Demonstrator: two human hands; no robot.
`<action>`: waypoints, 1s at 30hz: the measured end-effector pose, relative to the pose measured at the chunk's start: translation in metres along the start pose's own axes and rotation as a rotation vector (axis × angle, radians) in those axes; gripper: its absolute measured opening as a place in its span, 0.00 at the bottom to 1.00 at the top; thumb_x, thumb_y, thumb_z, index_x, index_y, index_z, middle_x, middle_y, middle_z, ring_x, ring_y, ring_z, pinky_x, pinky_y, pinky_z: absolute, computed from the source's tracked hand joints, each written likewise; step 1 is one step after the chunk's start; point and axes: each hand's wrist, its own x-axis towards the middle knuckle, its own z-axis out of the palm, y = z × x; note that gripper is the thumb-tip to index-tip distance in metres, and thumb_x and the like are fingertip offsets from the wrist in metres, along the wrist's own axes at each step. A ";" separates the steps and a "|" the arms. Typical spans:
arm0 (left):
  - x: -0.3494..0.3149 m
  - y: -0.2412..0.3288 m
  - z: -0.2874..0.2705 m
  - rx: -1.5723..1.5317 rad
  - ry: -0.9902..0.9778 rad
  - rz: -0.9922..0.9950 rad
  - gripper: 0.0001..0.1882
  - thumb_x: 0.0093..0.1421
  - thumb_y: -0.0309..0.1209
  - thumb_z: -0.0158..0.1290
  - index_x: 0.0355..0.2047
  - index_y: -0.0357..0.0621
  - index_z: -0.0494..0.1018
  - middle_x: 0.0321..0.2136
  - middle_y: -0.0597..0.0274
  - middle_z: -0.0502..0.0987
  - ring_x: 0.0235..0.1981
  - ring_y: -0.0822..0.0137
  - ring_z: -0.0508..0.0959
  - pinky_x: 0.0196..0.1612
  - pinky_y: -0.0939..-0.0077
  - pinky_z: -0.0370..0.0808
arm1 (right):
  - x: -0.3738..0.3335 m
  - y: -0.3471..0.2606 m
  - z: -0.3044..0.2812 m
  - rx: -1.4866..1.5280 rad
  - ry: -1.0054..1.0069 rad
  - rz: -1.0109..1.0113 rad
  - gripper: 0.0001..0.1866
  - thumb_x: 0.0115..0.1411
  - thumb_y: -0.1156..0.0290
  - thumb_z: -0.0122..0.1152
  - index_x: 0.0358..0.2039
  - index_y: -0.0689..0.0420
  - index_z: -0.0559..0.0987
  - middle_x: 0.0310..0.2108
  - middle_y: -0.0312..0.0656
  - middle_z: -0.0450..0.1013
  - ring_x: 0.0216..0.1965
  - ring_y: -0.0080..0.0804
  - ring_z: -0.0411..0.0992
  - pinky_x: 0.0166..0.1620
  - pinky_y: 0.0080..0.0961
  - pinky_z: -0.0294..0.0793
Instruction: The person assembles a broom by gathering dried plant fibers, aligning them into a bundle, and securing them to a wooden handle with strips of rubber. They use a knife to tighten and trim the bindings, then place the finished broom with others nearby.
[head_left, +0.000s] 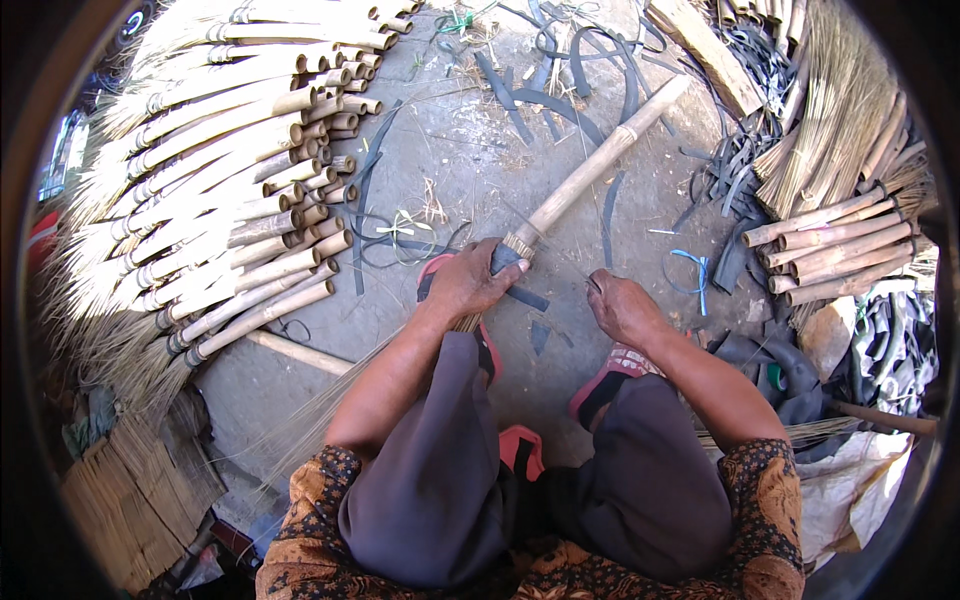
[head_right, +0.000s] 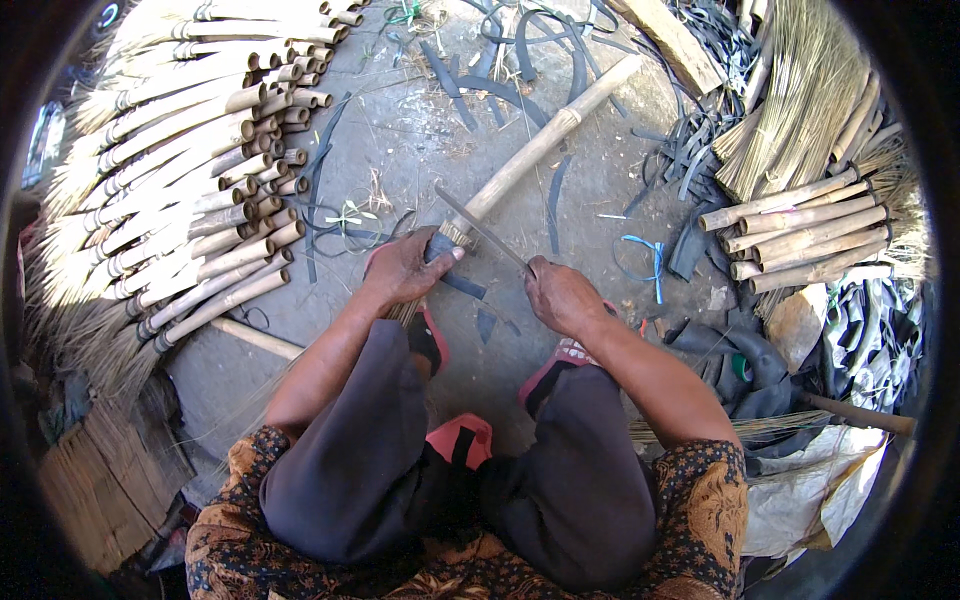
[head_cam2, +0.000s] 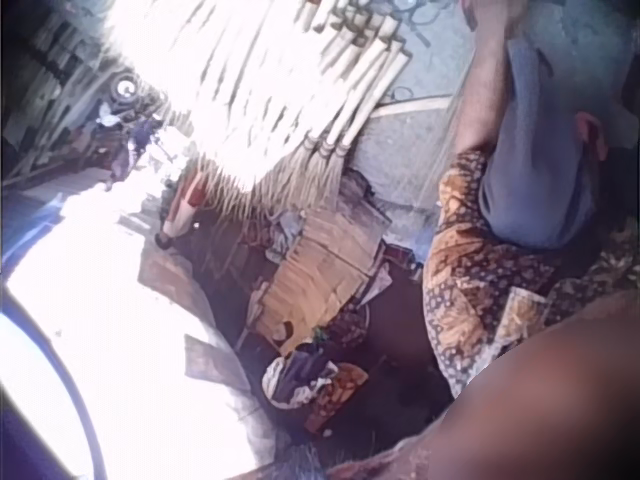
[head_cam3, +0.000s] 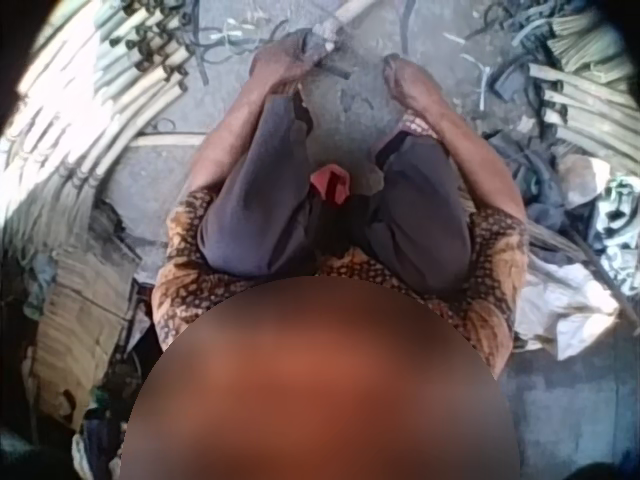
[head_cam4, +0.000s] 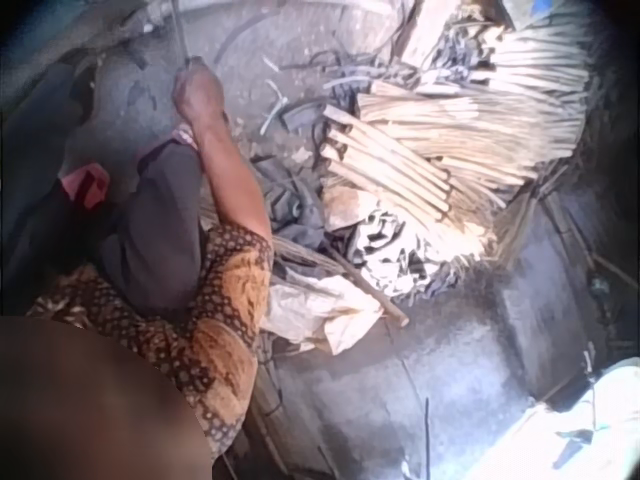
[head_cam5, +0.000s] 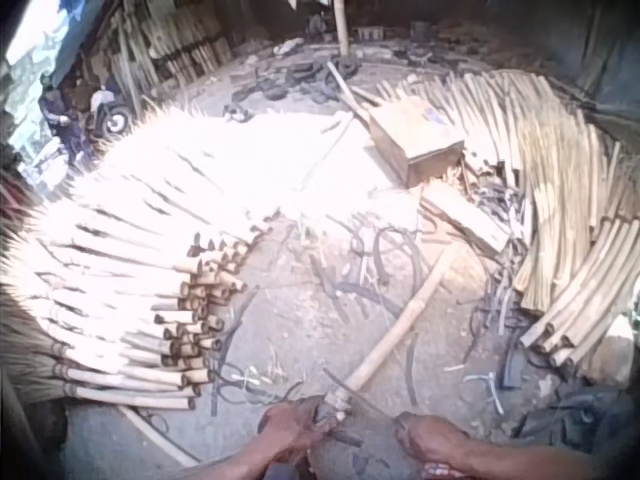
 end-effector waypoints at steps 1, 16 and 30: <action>-0.001 0.000 0.001 0.126 0.033 0.003 0.46 0.61 0.58 0.65 0.66 0.34 0.65 0.58 0.35 0.76 0.56 0.40 0.80 0.55 0.52 0.78 | 0.001 0.000 0.001 0.033 0.011 0.037 0.13 0.72 0.65 0.51 0.43 0.65 0.73 0.29 0.64 0.77 0.35 0.68 0.78 0.42 0.59 0.77; 0.001 -0.044 0.005 -0.294 0.060 0.002 0.54 0.55 0.65 0.67 0.66 0.32 0.68 0.58 0.38 0.76 0.63 0.46 0.74 0.66 0.59 0.70 | 0.015 0.011 -0.004 0.073 0.072 0.095 0.16 0.73 0.64 0.55 0.50 0.65 0.73 0.36 0.66 0.77 0.41 0.69 0.77 0.46 0.56 0.76; -0.026 -0.047 0.006 0.188 0.020 -0.085 0.47 0.51 0.50 0.71 0.62 0.32 0.66 0.59 0.34 0.75 0.61 0.40 0.75 0.63 0.51 0.74 | 0.076 -0.085 0.021 -0.213 0.240 -0.540 0.26 0.63 0.61 0.68 0.60 0.55 0.76 0.55 0.47 0.73 0.58 0.50 0.70 0.63 0.48 0.68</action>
